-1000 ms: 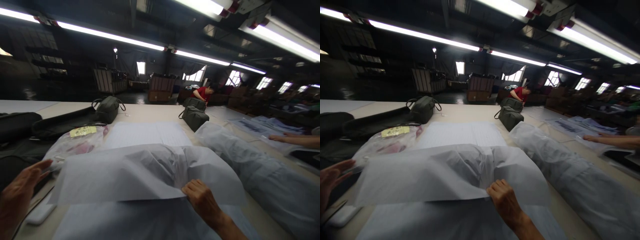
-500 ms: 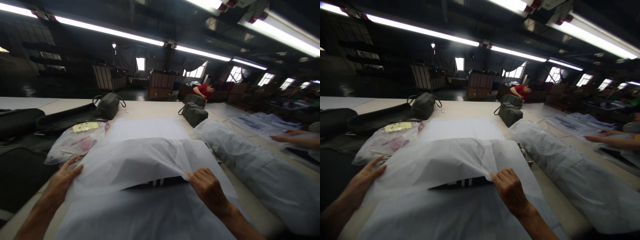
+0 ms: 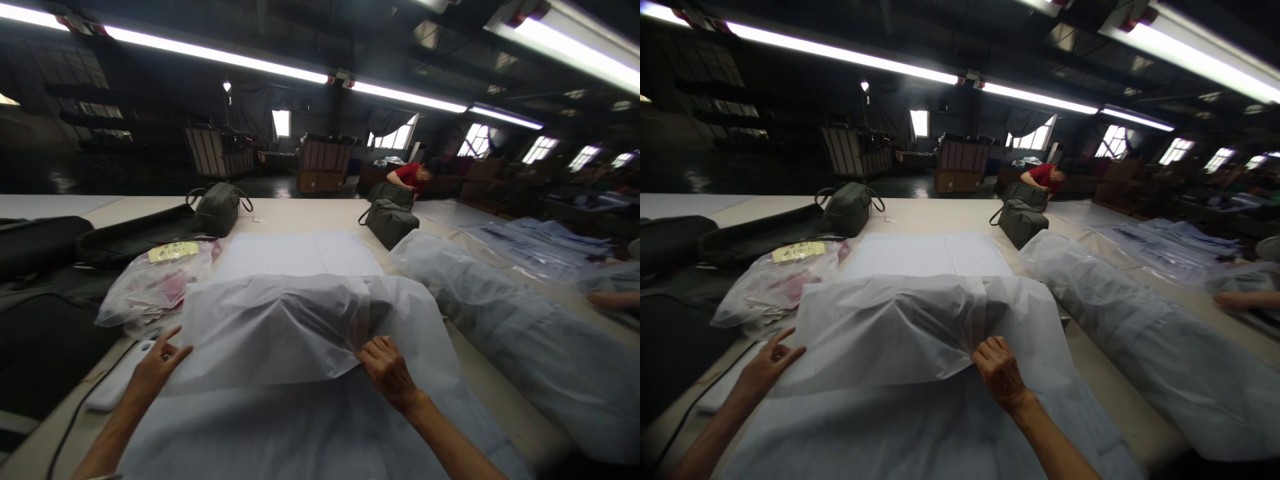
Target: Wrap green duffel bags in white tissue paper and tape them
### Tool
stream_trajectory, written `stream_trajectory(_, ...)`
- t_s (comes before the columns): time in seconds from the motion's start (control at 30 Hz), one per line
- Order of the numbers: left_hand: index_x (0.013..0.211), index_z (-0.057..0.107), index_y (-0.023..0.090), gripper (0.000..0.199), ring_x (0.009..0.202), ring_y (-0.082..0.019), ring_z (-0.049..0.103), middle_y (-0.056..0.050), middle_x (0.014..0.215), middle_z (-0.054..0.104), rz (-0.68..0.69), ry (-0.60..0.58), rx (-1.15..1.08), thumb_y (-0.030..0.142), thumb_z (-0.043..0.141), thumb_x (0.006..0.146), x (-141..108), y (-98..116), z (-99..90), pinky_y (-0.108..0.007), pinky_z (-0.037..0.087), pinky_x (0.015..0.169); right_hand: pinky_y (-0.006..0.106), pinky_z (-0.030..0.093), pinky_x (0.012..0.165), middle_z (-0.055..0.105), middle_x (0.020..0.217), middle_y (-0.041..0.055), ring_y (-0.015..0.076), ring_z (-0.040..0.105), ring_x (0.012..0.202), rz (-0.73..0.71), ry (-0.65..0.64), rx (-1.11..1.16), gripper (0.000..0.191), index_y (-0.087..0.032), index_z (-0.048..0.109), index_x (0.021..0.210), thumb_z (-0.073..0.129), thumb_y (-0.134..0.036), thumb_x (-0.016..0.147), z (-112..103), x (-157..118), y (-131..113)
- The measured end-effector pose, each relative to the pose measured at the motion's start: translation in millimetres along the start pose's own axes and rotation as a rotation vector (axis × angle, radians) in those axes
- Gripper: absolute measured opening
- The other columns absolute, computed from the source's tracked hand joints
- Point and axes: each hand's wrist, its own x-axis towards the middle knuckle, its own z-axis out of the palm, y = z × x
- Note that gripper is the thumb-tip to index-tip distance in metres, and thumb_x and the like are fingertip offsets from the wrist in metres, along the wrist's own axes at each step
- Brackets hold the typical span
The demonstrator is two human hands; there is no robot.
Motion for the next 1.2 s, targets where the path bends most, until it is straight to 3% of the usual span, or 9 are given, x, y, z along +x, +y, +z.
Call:
stream_trajectory(0.1,0.138,0.042,0.009,0.071,0.097,-0.033,0.066,-0.018,0.117,0.063,0.162,0.175,0.093,0.057,0.045,0.084,12.6,24.3,-22.2,-0.041,0.052,0.086,0.032,0.036,0.077,0.055,0.066,0.0001,0.0156,0.047,0.071,0.012,-0.013,-0.014,0.028,-0.019,0.056,0.066,0.053,-0.009,0.092,2.2,-4.7,2.2)
stream_trajectory(0.23,0.148,0.031,0.015,0.058,0.137,-0.037,0.037,-0.016,0.147,0.041,0.54,0.497,0.166,0.042,0.039,0.097,22.3,128.3,-48.9,-0.05,0.03,0.113,0.032,0.037,0.084,0.055,0.068,0.0002,0.0156,0.047,0.073,0.006,-0.064,-0.038,0.028,-0.019,0.056,0.068,0.05,-0.01,0.093,-2.4,-8.6,4.6)
stream_trajectory(0.33,0.15,0.029,0.027,0.056,0.142,-0.027,0.031,-0.008,0.152,0.039,1.115,0.305,0.21,0.035,0.045,0.097,18.8,222.0,-22.6,-0.046,0.025,0.118,0.033,0.036,0.089,0.056,0.069,0.0001,0.0154,0.047,0.075,-0.001,-0.086,-0.062,0.029,-0.019,0.056,0.069,0.047,-0.008,0.094,-1.7,-9.4,5.9)
stream_trajectory(0.43,0.15,0.028,0.032,0.059,0.146,-0.025,0.024,-0.004,0.156,0.034,1.47,0.003,0.351,0.043,0.05,0.096,7.1,277.1,32.5,-0.05,0.013,0.121,0.034,0.037,0.089,0.056,0.07,0.0,0.0154,0.048,0.075,0.023,-0.1,-0.073,0.028,-0.019,0.055,0.069,0.047,-0.008,0.093,0.0,-12.0,5.6)
stream_trajectory(0.6,0.152,0.023,0.028,0.075,0.147,-0.027,0.019,-0.007,0.159,0.028,1.573,-0.129,0.367,0.063,0.048,0.091,-2.3,278.3,98.2,-0.053,0.009,0.12,0.037,0.04,0.091,0.065,0.083,0.0015,0.0171,0.057,0.086,0.146,-0.099,-0.022,0.016,-0.021,0.063,0.085,0.053,-0.01,0.092,-13.1,-27.9,-6.4)
stream_trajectory(0.8,0.152,0.022,0.03,0.08,0.146,-0.03,0.021,-0.008,0.159,0.026,1.529,-0.176,0.343,0.064,0.053,0.087,0.1,276.1,97.5,-0.054,0.008,0.12,0.05,0.033,0.112,0.058,0.135,0.0098,0.0272,0.044,0.132,0.198,-0.121,0.035,0.045,-0.022,0.052,0.134,0.059,-0.02,0.089,-10.6,-38.1,-21.7)
stream_trajectory(0.97,0.15,0.028,0.034,0.079,0.146,-0.03,0.023,-0.006,0.158,0.029,1.573,-0.159,0.327,0.059,0.063,0.084,-6.7,277.7,97.8,-0.058,0.007,0.12,0.058,0.031,0.115,0.059,0.134,0.0102,0.0303,0.043,0.135,0.275,-0.168,0.031,0.033,-0.023,0.062,0.12,0.062,-0.022,0.087,-4.7,-48.1,-11.7)
stream_trajectory(1.1,0.151,0.026,0.032,0.073,0.147,-0.027,0.02,-0.006,0.159,0.027,1.646,-0.182,0.291,0.05,0.061,0.089,-13.1,271.9,106.2,-0.055,0.006,0.122,0.045,0.051,0.095,0.071,0.103,0.009,0.0238,0.064,0.104,0.447,-0.087,0.124,0.02,-0.021,0.067,0.107,0.053,-0.018,0.092,-44.0,-94.3,-27.5)
stream_trajectory(1.2,0.151,0.024,0.031,0.074,0.148,-0.027,0.016,-0.006,0.16,0.025,1.636,-0.218,0.289,0.05,0.061,0.089,-15.1,270.6,110.8,-0.056,0.003,0.122,0.038,0.056,0.083,0.073,0.093,0.0061,0.0211,0.068,0.092,0.461,-0.216,0.262,0.015,-0.022,0.067,0.101,0.055,-0.021,0.092,-71.8,-145.8,-56.9)
